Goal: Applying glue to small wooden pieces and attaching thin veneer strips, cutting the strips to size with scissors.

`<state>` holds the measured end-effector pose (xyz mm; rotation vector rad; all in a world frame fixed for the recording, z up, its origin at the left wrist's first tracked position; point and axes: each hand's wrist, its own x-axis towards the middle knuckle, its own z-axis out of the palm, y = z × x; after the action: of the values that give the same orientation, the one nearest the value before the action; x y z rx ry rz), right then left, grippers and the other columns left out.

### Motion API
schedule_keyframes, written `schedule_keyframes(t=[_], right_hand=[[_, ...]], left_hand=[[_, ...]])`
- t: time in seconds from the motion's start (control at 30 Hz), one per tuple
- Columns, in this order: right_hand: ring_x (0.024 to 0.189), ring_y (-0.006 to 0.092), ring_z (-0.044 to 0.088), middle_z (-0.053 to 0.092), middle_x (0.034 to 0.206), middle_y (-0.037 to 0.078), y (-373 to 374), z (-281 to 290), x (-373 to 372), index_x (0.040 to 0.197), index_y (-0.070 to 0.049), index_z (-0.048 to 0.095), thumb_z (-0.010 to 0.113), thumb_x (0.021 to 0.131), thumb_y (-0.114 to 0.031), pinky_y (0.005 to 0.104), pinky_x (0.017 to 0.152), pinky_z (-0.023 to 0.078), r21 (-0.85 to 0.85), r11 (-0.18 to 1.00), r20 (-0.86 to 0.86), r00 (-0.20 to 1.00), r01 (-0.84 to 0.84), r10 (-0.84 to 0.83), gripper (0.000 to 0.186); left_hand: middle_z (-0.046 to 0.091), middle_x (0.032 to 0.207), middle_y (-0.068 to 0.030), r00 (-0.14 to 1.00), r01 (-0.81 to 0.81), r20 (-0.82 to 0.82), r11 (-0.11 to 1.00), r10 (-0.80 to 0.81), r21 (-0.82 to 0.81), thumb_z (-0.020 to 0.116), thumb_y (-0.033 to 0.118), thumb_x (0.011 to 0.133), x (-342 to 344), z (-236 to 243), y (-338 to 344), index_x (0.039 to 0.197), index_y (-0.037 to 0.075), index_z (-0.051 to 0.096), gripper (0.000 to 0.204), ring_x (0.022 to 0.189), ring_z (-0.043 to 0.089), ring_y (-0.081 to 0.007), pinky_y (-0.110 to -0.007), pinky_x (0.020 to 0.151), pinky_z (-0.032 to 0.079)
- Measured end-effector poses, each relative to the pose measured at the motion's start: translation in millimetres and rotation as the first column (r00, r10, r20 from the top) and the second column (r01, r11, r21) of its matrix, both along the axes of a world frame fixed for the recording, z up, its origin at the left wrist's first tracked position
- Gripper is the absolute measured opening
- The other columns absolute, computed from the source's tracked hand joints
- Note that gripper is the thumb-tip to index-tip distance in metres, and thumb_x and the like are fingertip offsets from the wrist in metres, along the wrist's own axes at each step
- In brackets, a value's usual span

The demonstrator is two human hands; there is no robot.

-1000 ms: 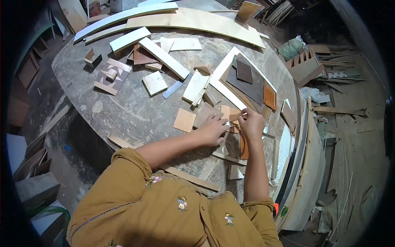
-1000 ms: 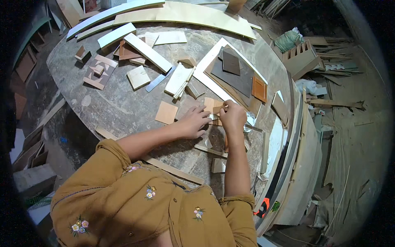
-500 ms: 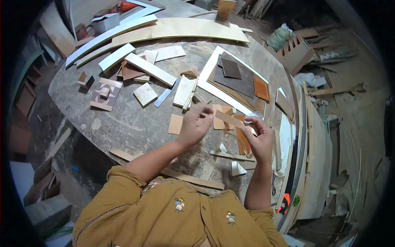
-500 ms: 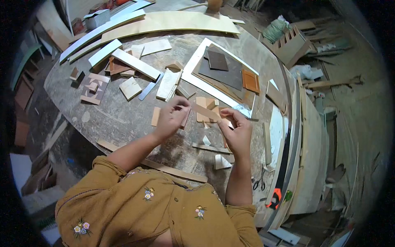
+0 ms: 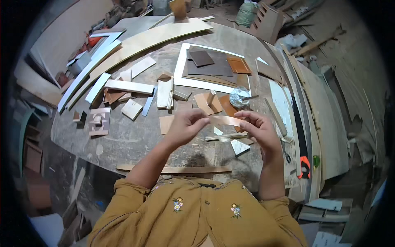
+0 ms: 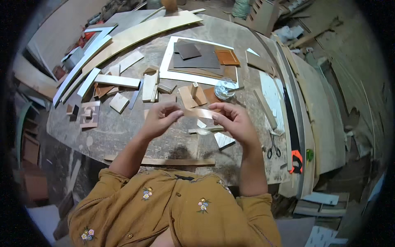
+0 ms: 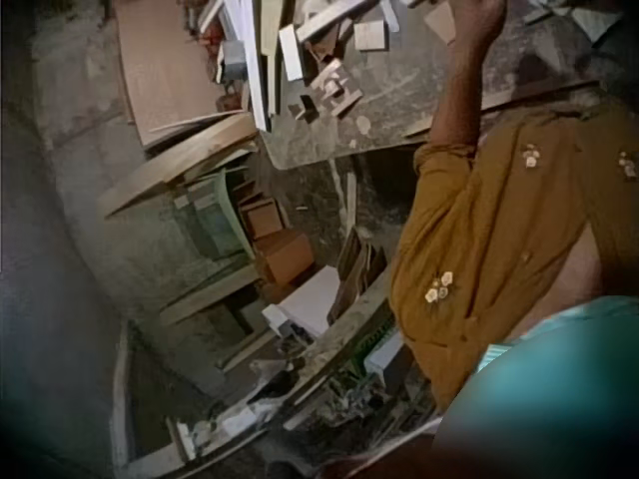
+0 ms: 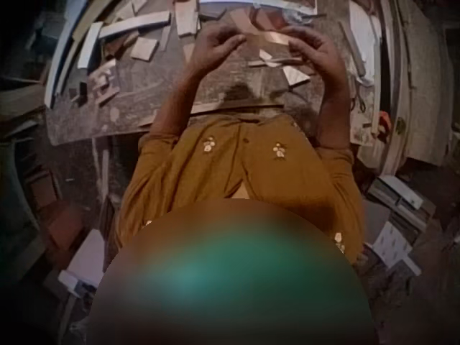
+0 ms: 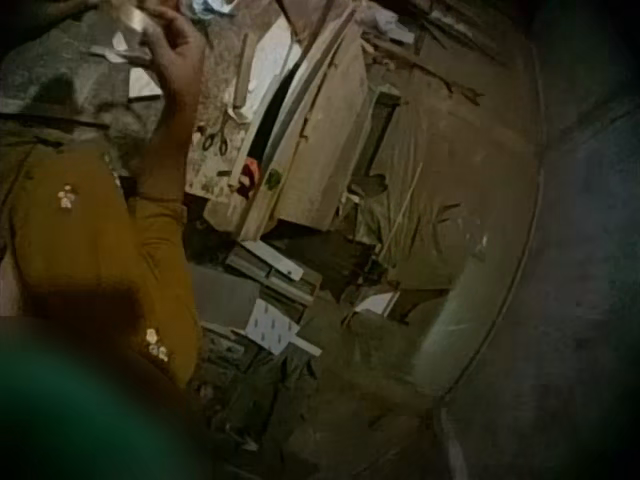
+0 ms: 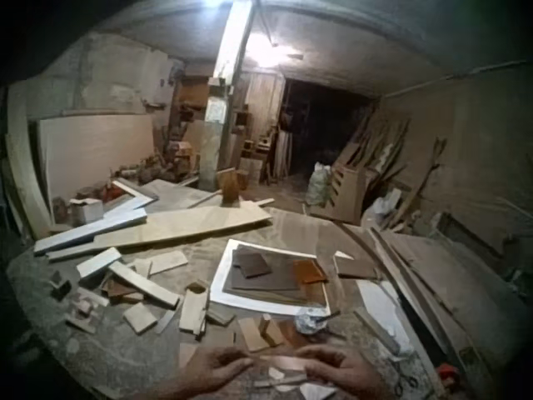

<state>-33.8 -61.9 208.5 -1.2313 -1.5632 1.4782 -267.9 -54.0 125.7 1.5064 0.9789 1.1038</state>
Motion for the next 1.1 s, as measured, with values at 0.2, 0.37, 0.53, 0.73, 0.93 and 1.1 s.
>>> schedule_keyframes(t=[0.2,0.37,0.53,0.73,0.93,1.1], right_hand=[[0.068,0.0061,0.056,0.063,0.085,0.003,-7.1,-13.7,55.2,0.112,0.001,0.058,0.064,0.078,-0.012,0.0180,0.058,0.046,-0.152,0.983,0.011,0.994,-0.104,0.106,0.036],[0.051,0.0041,0.051,0.062,0.077,0.004,-12.0,-21.2,62.2,0.112,-0.002,0.060,0.066,0.076,-0.011,0.0170,0.036,0.038,-0.147,0.967,0.132,0.965,-0.207,0.227,0.037],[0.042,0.0023,0.045,0.062,0.071,0.001,-8.4,-26.5,77.6,0.112,-0.003,0.061,0.069,0.073,-0.017,0.0170,0.034,0.035,-0.076,0.944,0.141,0.934,-0.321,0.329,0.042],[0.041,0.0016,0.043,0.065,0.083,0.004,-10.5,-23.8,78.7,0.114,-0.004,0.060,0.065,0.072,-0.011,0.0174,0.036,0.035,-0.060,0.923,0.114,0.916,-0.381,0.385,0.043],[0.066,0.0064,0.055,0.064,0.084,0.006,-4.9,-35.1,69.5,0.118,-0.004,0.057,0.064,0.075,-0.002,0.0231,0.052,0.051,0.046,0.860,0.184,0.850,-0.508,0.493,0.044],[0.068,0.0084,0.057,0.064,0.087,0.006,-6.1,-42.2,44.9,0.121,-0.007,0.055,0.064,0.078,-0.007,0.0244,0.054,0.048,0.058,0.811,0.191,0.804,-0.583,0.564,0.045]], left_hand=[[0.059,0.068,-0.0009,0.996,0.016,-0.082,0.999,-0.020,-0.049,0.058,0.011,0.085,-29.1,-6.0,0.4,0.081,-0.002,0.061,0.014,0.063,0.052,-0.0063,-0.022,0.057,0.042],[0.056,0.065,0.0010,0.987,0.060,-0.143,0.995,-0.072,-0.086,0.059,0.014,0.085,-36.1,-21.0,-5.0,0.079,-0.001,0.061,0.015,0.061,0.049,-0.0055,-0.021,0.055,0.040],[0.055,0.064,0.0010,0.992,0.053,-0.113,0.993,-0.064,-0.102,0.059,0.014,0.084,-51.8,-25.1,-2.4,0.076,0.001,0.061,0.015,0.060,0.048,-0.0061,-0.022,0.054,0.039],[0.056,0.063,0.0003,0.961,-0.018,-0.276,0.994,-0.011,-0.104,0.060,0.011,0.083,-50.8,-22.4,-5.9,0.079,-0.001,0.062,0.013,0.059,0.049,-0.0066,-0.023,0.054,0.039],[0.065,0.077,-0.0134,0.742,-0.001,-0.665,0.992,-0.083,-0.124,0.063,0.014,0.076,-39.9,-23.0,-10.9,0.091,0.003,0.066,0.018,0.068,0.062,-0.0227,-0.032,0.062,0.047],[0.062,0.105,-0.0174,0.910,0.192,-0.392,0.974,-0.132,0.120,0.056,0.023,0.080,7.9,-6.0,-25.3,0.107,0.002,0.060,0.034,0.098,0.058,-0.0297,-0.036,0.082,0.045]])
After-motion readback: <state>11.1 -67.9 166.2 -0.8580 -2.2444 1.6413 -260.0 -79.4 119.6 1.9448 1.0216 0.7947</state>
